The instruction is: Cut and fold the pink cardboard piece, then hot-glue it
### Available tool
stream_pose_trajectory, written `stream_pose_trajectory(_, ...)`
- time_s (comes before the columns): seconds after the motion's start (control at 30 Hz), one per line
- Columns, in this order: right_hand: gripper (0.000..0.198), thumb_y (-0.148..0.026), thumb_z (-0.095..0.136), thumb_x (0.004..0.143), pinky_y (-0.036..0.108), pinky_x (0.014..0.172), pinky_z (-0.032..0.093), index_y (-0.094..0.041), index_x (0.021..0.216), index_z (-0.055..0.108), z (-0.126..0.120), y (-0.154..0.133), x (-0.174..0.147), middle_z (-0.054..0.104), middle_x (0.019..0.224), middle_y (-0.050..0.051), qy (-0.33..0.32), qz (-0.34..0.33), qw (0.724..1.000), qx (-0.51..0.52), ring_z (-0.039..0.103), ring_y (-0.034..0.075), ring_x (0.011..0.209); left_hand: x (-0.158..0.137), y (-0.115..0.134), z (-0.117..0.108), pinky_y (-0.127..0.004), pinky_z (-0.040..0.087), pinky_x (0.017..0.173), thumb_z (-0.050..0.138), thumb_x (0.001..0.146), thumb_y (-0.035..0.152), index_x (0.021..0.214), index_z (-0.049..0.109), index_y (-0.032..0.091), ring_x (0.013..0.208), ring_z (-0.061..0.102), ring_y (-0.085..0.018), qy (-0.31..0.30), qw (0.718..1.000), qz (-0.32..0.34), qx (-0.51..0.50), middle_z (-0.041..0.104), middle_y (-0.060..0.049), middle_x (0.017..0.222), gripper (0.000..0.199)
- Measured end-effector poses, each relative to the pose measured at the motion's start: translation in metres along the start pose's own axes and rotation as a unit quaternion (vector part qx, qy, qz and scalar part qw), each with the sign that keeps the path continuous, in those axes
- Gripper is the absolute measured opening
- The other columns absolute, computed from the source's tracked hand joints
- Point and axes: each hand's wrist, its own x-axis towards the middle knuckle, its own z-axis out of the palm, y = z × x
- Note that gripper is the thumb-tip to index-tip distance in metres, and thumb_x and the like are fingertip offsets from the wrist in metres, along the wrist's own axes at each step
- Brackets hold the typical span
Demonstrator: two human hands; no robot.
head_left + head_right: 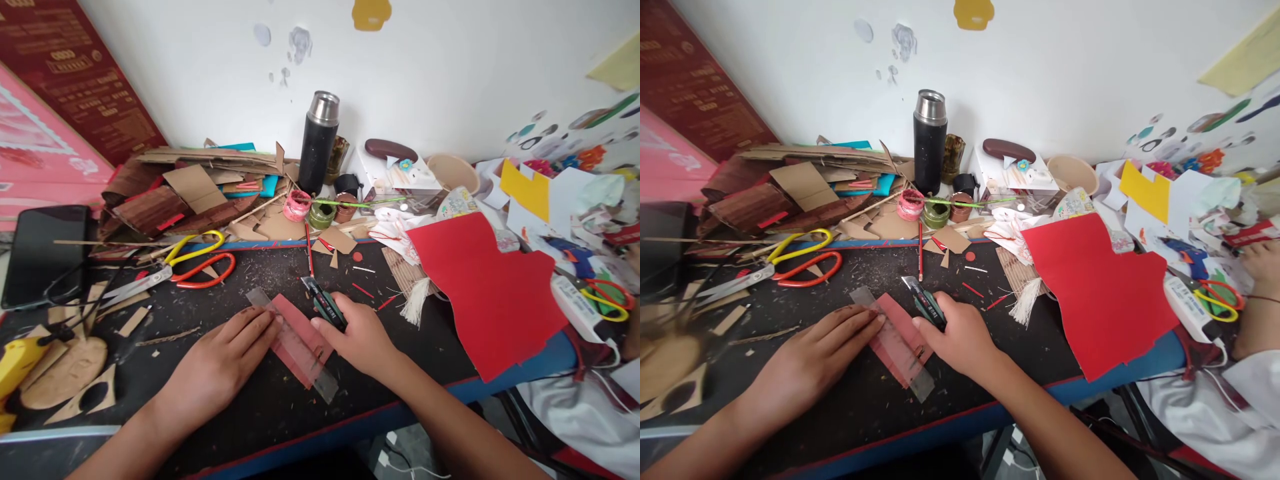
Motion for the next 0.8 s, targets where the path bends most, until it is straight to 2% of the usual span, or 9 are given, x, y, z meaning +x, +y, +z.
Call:
stream_pose_trajectory(0.17,0.026,-0.049,0.063,0.097,0.029,0.066,0.039,-0.023,0.100,0.062,-0.001,-0.002,0.000,0.069,0.078,0.000,-0.006,0.002,1.000,-0.018,0.065,0.020,0.072,-0.002,-0.002,0.002,-0.038,0.058,0.102,0.038,0.105,0.013,0.139,0.065,0.010,0.125,0.063,-0.028,-0.008,1.000,-0.007,-0.020,0.073,-0.013,0.130,0.043)
stream_pose_trajectory(0.33,0.024,-0.047,0.065,0.097,0.029,0.065,0.038,-0.023,0.098,0.061,-0.007,-0.004,0.001,0.068,0.078,-0.001,-0.035,-0.009,0.999,-0.014,0.063,0.019,0.071,-0.005,-0.002,0.004,-0.038,0.057,0.104,0.042,0.104,0.013,0.153,0.054,0.012,0.127,0.063,-0.027,-0.004,0.999,-0.016,-0.050,0.073,-0.013,0.132,0.050)
stream_pose_trajectory(0.57,0.018,-0.041,0.066,0.097,0.029,0.068,0.038,-0.023,0.095,0.062,-0.022,-0.012,0.007,0.071,0.086,0.000,-0.090,-0.037,0.995,0.006,0.062,0.018,0.076,-0.002,-0.001,0.004,-0.037,0.059,0.101,0.039,0.103,0.011,0.134,0.068,0.008,0.123,0.062,-0.028,-0.004,1.000,-0.012,-0.026,0.073,-0.014,0.127,0.042)
stream_pose_trajectory(0.8,0.016,-0.038,0.063,0.101,0.029,0.065,0.036,-0.023,0.096,0.064,-0.028,-0.018,0.010,0.071,0.086,0.000,-0.116,-0.056,0.992,-0.017,0.062,0.017,0.074,-0.006,-0.001,0.007,-0.037,0.058,0.104,0.043,0.103,0.012,0.144,0.063,0.013,0.126,0.062,-0.027,-0.009,0.999,-0.022,-0.049,0.073,-0.014,0.129,0.045)
